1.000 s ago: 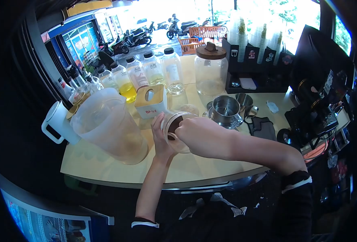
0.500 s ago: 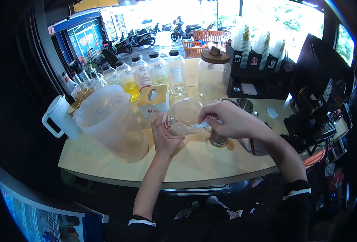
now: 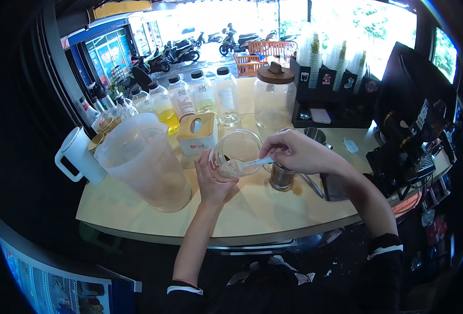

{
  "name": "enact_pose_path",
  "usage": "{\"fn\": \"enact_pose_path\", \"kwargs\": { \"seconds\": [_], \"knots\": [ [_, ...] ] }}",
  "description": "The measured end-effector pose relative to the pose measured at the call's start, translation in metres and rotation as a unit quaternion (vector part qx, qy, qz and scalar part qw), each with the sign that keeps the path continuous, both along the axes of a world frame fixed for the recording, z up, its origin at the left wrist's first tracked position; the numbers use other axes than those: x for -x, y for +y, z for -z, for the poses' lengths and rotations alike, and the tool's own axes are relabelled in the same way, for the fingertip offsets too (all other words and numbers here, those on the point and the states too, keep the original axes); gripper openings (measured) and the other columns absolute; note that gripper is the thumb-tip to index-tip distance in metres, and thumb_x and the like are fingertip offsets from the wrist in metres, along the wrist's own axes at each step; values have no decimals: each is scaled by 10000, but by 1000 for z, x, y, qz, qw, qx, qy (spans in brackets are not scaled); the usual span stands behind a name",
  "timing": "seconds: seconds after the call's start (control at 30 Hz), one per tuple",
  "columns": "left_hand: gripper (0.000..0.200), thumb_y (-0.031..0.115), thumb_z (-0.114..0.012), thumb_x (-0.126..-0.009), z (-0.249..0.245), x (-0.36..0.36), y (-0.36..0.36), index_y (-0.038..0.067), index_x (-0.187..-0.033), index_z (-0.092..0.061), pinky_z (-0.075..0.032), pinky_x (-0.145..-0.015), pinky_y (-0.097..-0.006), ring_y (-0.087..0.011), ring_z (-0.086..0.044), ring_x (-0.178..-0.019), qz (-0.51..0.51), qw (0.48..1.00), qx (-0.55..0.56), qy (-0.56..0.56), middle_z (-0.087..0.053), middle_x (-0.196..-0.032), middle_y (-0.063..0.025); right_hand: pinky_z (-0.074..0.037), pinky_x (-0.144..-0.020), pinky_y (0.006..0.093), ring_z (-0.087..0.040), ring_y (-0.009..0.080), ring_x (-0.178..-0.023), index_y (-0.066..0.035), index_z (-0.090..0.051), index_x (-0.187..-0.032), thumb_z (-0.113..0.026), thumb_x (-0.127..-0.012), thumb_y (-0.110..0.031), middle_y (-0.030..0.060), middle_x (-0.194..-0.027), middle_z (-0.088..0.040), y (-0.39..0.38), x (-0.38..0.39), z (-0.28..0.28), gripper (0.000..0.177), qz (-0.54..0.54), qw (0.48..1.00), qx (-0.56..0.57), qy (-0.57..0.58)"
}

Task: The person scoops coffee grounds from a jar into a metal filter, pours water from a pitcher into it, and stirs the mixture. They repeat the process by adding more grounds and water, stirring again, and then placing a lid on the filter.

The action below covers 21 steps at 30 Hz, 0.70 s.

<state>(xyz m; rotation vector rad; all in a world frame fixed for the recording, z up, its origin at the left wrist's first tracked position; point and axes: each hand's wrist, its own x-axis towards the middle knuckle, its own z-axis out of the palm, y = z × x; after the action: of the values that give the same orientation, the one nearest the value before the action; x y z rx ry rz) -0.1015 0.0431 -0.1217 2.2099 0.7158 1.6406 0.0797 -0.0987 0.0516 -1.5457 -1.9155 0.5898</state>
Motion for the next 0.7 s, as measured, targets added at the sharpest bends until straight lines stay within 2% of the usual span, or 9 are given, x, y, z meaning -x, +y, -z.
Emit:
{"fn": "enact_pose_path", "kwargs": {
  "seconds": [0.03, 0.07, 0.1, 0.17, 0.23, 0.37, 0.43, 0.6, 0.7],
  "knots": [
    [1050, 157, -886, -457, 1, 0, 1, 40, -1348, -341, -358, -1057, -444, -334, -400, -1222, 6, 1000, 4, -5, -394, -1275, -143, -418, -576, 231, -513, 62, -614, 25, -654, -963, -505, -839, -7, 9, -697, -582, 0, 0, -3, 197, 4, 999, 42, 25],
    [1052, 155, -887, -456, 1, 0, 1, 42, -1348, -341, -360, -1056, -446, -335, -402, -1221, 12, 1000, 7, -9, -396, -1274, -143, -418, -576, 231, -513, 62, -614, 25, -654, -963, -505, -839, -7, 9, -697, -582, 1, -3, -3, 197, 5, 999, 42, 25],
    [1052, 155, -887, -456, 1, 0, 0, 42, -1348, -341, -360, -1056, -446, -335, -402, -1221, 12, 1000, 7, -9, -396, -1274, -143, -432, -592, 247, -528, 83, -625, 31, -662, -950, -508, -842, -18, 31, -701, -591, 3, -6, 0, 194, 0, 997, 56, 57],
    [1046, 95, -877, -448, -1, 0, -1, 81, -1350, -347, -429, -1002, -422, -333, -440, -1182, 14, 1000, -11, -16, -392, -1263, -150, -445, -609, 263, -543, 104, -637, 37, -670, -937, -512, -845, -29, 52, -706, -600, 4, -11, 1, 195, -5, 994, 68, 88],
    [1035, 93, -871, -454, -4, -1, -2, 77, -1347, -347, -427, -997, -426, -336, -443, -1176, 9, 1000, -26, -13, -395, -1256, -153, -420, -567, 228, -512, 57, -600, 44, -664, -960, -527, -851, -21, 14, -692, -580, 5, -15, 1, 187, -23, 987, 83, 135],
    [1004, 98, -856, -473, -5, -1, -4, 57, -1336, -347, -420, -988, -435, -343, -451, -1156, 7, 1000, -18, -14, -404, -1229, -161, -401, -537, 204, -486, 31, -583, 44, -656, -992, -538, -854, -3, 2, -695, -576, 3, -20, -2, 188, -12, 976, 119, 182],
    [1005, 106, -860, -474, -8, -1, -6, 54, -1336, -346, -421, -986, -434, -341, -455, -1149, 13, 1000, -21, -17, -406, -1220, -159, -383, -512, 188, -469, 17, -568, 40, -654, -999, -542, -857, 10, -7, -702, -577, 3, -23, 0, 184, -7, 961, 133, 243],
    [1000, 148, -878, -478, -9, 1, -8, 49, -1326, -357, -427, -975, -425, -321, -465, -1134, 17, 1000, -21, -2, -410, -1204, -150, -375, -495, 175, -471, 12, -564, 18, -662, -993, -542, -862, 6, -19, -715, -585, -1, -30, -3, 177, 6, 960, 117, 253],
    [1005, 176, -890, -472, -9, -1, -9, 55, -1322, -369, -432, -972, -413, -298, -468, -1134, 44, 999, 20, -14, -409, -1204, -136, -377, -485, 169, -475, 7, -564, 6, -664, -999, -545, -865, -1, -19, -727, -597, -4, -35, -4, 179, 24, 964, 105, 245]
  ]
}}
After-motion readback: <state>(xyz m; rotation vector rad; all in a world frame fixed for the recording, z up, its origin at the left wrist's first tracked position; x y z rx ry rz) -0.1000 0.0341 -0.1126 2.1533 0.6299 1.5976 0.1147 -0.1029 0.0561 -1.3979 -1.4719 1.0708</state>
